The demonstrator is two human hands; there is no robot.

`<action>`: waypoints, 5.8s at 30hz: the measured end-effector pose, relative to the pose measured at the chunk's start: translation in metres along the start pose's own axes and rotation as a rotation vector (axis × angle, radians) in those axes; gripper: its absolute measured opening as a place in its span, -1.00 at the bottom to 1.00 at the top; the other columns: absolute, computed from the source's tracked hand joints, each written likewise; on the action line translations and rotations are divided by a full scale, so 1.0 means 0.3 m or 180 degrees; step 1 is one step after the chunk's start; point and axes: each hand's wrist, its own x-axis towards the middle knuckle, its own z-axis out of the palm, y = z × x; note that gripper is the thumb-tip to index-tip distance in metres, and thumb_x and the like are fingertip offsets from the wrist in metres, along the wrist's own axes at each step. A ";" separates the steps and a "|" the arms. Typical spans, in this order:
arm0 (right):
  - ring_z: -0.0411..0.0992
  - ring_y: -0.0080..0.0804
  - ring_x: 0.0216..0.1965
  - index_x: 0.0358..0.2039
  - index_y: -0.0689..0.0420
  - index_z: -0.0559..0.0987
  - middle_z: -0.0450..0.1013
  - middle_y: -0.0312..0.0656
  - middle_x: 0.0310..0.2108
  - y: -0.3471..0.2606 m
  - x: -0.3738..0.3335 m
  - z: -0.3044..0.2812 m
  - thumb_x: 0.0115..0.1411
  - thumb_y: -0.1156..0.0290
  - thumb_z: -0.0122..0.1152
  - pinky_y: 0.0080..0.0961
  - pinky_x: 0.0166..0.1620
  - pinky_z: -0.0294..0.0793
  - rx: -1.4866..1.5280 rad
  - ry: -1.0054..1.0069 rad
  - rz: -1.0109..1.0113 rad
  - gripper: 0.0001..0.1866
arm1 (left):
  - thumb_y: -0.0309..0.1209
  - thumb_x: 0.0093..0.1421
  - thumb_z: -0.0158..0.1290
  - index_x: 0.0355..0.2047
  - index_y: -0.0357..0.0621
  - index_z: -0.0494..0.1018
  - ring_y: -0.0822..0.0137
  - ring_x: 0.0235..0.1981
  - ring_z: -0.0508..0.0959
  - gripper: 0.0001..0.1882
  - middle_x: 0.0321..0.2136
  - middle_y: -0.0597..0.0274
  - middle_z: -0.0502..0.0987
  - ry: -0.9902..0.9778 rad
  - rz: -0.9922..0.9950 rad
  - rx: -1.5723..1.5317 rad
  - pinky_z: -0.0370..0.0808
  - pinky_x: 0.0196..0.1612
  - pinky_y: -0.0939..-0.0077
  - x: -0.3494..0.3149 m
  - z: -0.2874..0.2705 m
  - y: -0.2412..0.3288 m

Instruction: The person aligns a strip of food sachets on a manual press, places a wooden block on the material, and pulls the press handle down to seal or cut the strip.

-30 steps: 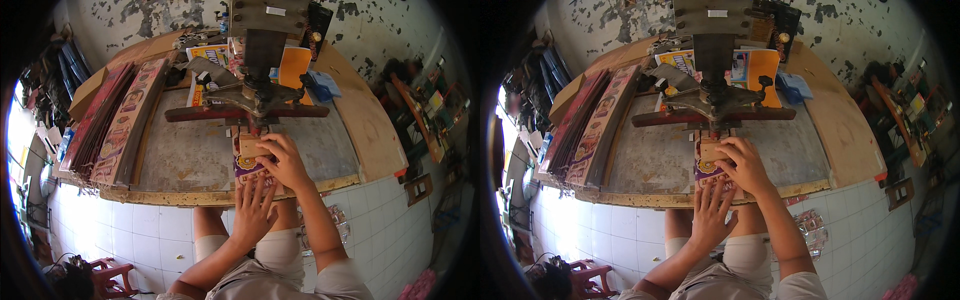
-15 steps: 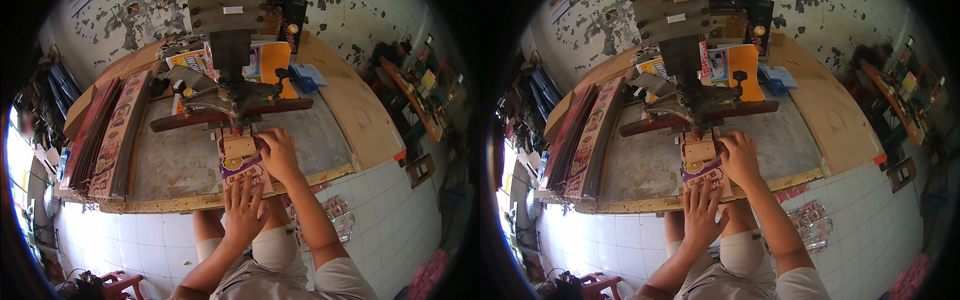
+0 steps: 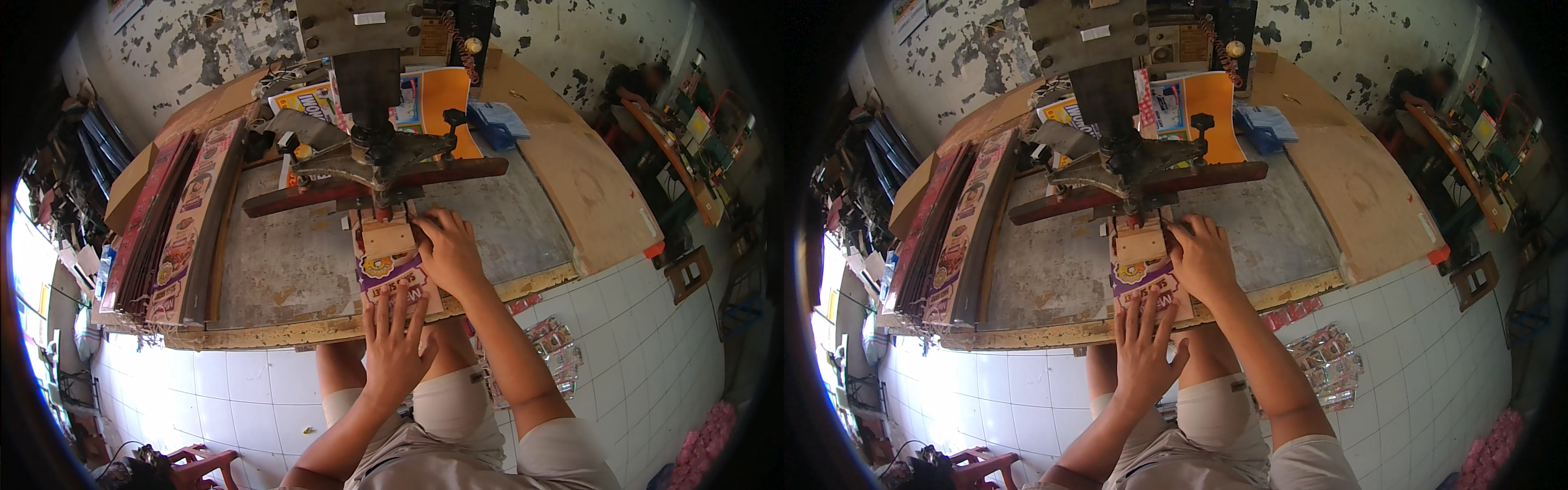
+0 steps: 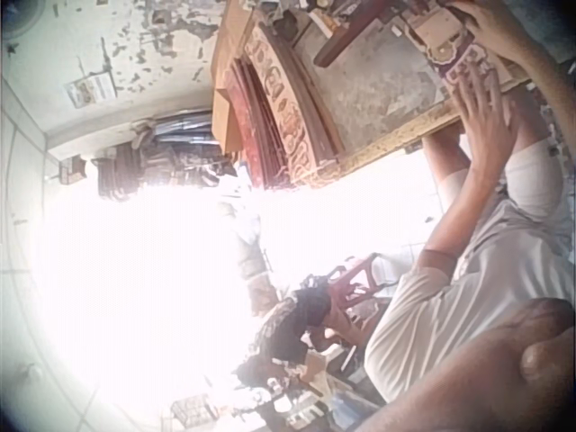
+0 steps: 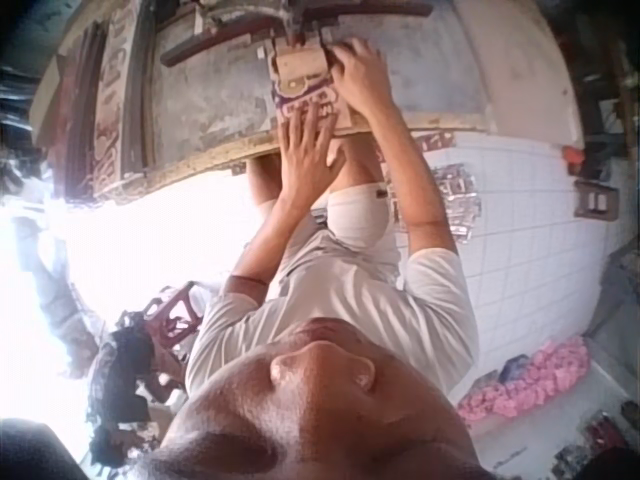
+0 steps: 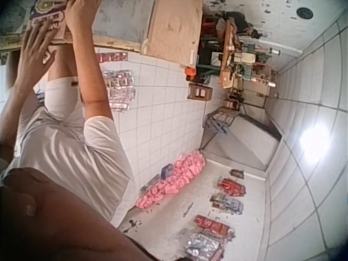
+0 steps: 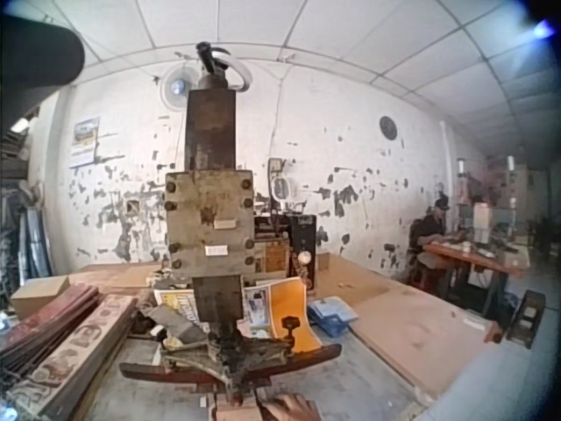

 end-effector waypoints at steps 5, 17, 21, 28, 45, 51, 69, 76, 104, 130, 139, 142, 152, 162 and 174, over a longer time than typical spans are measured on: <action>0.47 -0.08 0.14 0.08 0.11 0.73 0.53 -0.12 0.08 0.003 0.000 0.007 0.24 0.45 0.28 -0.09 0.23 0.45 -0.0034 0.0059 -0.0033 -0.62 | -0.17 0.25 0.27 0.49 0.02 0.40 -0.30 0.58 0.16 -0.21 0.57 -0.13 0.21 -0.0006 0.0017 0.0013 0.08 0.56 -0.37 -0.003 0.003 -0.003; 0.50 -0.06 0.10 0.02 0.12 0.71 0.56 -0.12 0.03 -0.002 0.010 -0.012 0.28 0.47 0.28 -0.07 0.19 0.49 0.0270 0.0259 -0.0040 -0.70 | -0.13 0.26 0.27 0.48 0.00 0.40 -0.30 0.58 0.15 -0.22 0.56 -0.17 0.22 -0.0005 0.0065 -0.0006 0.08 0.55 -0.38 -0.003 0.005 -0.005; 0.54 0.03 0.09 0.00 0.17 0.69 0.60 -0.09 0.04 -0.038 0.025 -0.056 0.33 0.49 0.34 -0.08 0.17 0.54 0.1074 0.0338 -0.0178 -0.76 | -0.12 0.30 0.25 0.48 0.01 0.39 -0.30 0.58 0.15 -0.24 0.56 -0.16 0.21 -0.0008 0.0076 0.0001 0.09 0.55 -0.39 -0.005 0.005 -0.014; 0.59 0.02 0.08 -0.04 0.19 0.67 0.62 -0.10 0.10 -0.086 0.027 -0.094 0.26 0.43 0.50 -0.11 0.14 0.60 0.1163 0.0078 -0.0661 -0.71 | -0.10 0.35 0.21 0.51 -0.01 0.33 -0.30 0.58 0.14 -0.23 0.56 -0.17 0.20 -0.0088 0.0080 0.0007 0.07 0.56 -0.38 -0.018 0.008 -0.022; 0.60 -0.06 0.07 -0.09 0.13 0.68 0.62 -0.18 0.07 -0.177 -0.184 -0.321 0.13 0.35 0.63 -0.14 0.09 0.63 0.1037 -0.0411 -0.0821 -0.63 | -0.24 0.22 0.33 0.26 -0.02 0.52 -0.15 0.49 0.35 -0.41 0.43 0.03 0.44 0.1317 -0.0021 -0.0296 0.10 0.55 -0.22 -0.262 -0.015 -0.321; 0.58 -0.01 0.11 -0.07 0.13 0.67 0.62 -0.12 0.08 0.020 -0.334 -0.463 0.17 0.43 0.61 -0.12 0.15 0.58 0.0731 0.0447 0.0037 -0.65 | -0.08 0.37 0.17 0.47 -0.11 0.27 -0.38 0.60 0.11 -0.25 0.55 -0.17 0.25 0.1758 -0.0568 0.0679 -0.18 0.60 -0.43 -0.343 0.061 -0.573; 0.08 0.27 0.60 0.41 0.14 0.51 0.27 0.05 0.55 0.257 -0.536 -0.110 0.65 -0.01 -0.24 0.36 0.56 -0.11 -0.0576 0.1430 0.0204 -0.38 | -0.11 0.39 0.15 0.44 -0.15 0.26 -0.38 0.60 0.07 -0.29 0.52 -0.23 0.24 0.2048 -0.0482 0.0774 -0.21 0.60 -0.43 -0.336 0.137 -0.594; 0.07 0.23 0.61 0.47 0.19 0.43 0.27 0.06 0.55 0.255 -0.554 -0.035 0.67 -0.04 -0.32 0.33 0.59 -0.17 -0.0462 0.1754 0.0269 -0.32 | -0.13 0.36 0.15 0.40 -0.14 0.27 -0.37 0.58 0.09 -0.31 0.51 -0.22 0.25 0.2041 -0.0506 0.0772 -0.20 0.59 -0.45 -0.342 0.136 -0.591; 0.05 0.36 0.57 0.42 0.22 0.46 0.28 0.11 0.50 0.265 -0.588 -0.014 0.66 0.05 -0.23 0.45 0.53 -0.05 -0.0276 0.1732 0.0299 -0.40 | -0.18 0.38 0.12 0.38 -0.16 0.26 -0.40 0.57 0.09 -0.35 0.49 -0.24 0.25 0.2077 -0.0499 0.0773 -0.18 0.57 -0.53 -0.337 0.145 -0.591; 0.04 0.37 0.58 0.40 0.25 0.45 0.29 0.11 0.49 0.262 -0.581 -0.007 0.68 0.05 -0.26 0.45 0.52 -0.02 -0.0321 0.1827 0.0251 -0.40 | -0.08 0.41 0.12 0.33 -0.15 0.30 -0.37 0.55 0.13 -0.38 0.48 -0.19 0.27 0.2150 -0.0488 0.0800 -0.06 0.53 -0.51 -0.337 0.159 -0.602; 0.05 0.38 0.57 0.40 0.25 0.46 0.29 0.12 0.49 0.262 -0.576 -0.006 0.67 0.06 -0.26 0.48 0.52 -0.05 -0.0354 0.1864 0.0227 -0.40 | -0.06 0.40 0.12 0.35 -0.15 0.29 -0.36 0.56 0.11 -0.35 0.48 -0.20 0.27 0.2187 -0.0454 0.0802 -0.11 0.55 -0.51 -0.337 0.170 -0.612; 0.05 0.39 0.57 0.40 0.25 0.45 0.29 0.13 0.49 0.265 -0.575 -0.005 0.67 0.07 -0.26 0.47 0.52 -0.06 -0.0390 0.1862 0.0212 -0.41 | -0.06 0.40 0.12 0.36 -0.14 0.28 -0.35 0.57 0.09 -0.35 0.49 -0.19 0.27 0.2205 -0.0468 0.0810 -0.14 0.56 -0.49 -0.339 0.179 -0.617; 0.01 0.37 0.59 0.41 0.22 0.44 0.27 0.11 0.51 0.263 -0.578 -0.005 0.67 0.06 -0.29 0.45 0.54 -0.08 -0.0416 0.1822 0.0263 -0.41 | -0.16 0.26 0.14 0.34 -0.05 0.35 -0.35 0.58 0.10 -0.34 0.49 -0.10 0.31 0.2351 -0.0474 0.0645 -0.23 0.61 -0.47 -0.334 0.194 -0.622; -0.01 0.35 0.61 0.43 0.23 0.41 0.25 0.10 0.52 0.268 -0.582 0.000 0.68 0.07 -0.31 0.44 0.54 -0.08 -0.0299 0.1820 0.0278 -0.40 | -0.16 0.25 0.17 0.35 -0.04 0.35 -0.35 0.58 0.10 -0.33 0.49 -0.09 0.32 0.2377 -0.0451 0.0640 -0.20 0.61 -0.45 -0.330 0.190 -0.618; 0.01 0.30 0.61 0.45 0.22 0.41 0.25 0.05 0.54 0.226 -0.582 -0.053 0.67 0.02 -0.25 0.39 0.56 -0.06 -0.0365 0.1585 0.0370 -0.37 | -0.18 0.25 0.20 0.36 -0.04 0.38 -0.29 0.58 0.14 -0.33 0.49 -0.04 0.34 0.2281 -0.0470 0.0530 -0.21 0.63 -0.37 -0.337 0.170 -0.606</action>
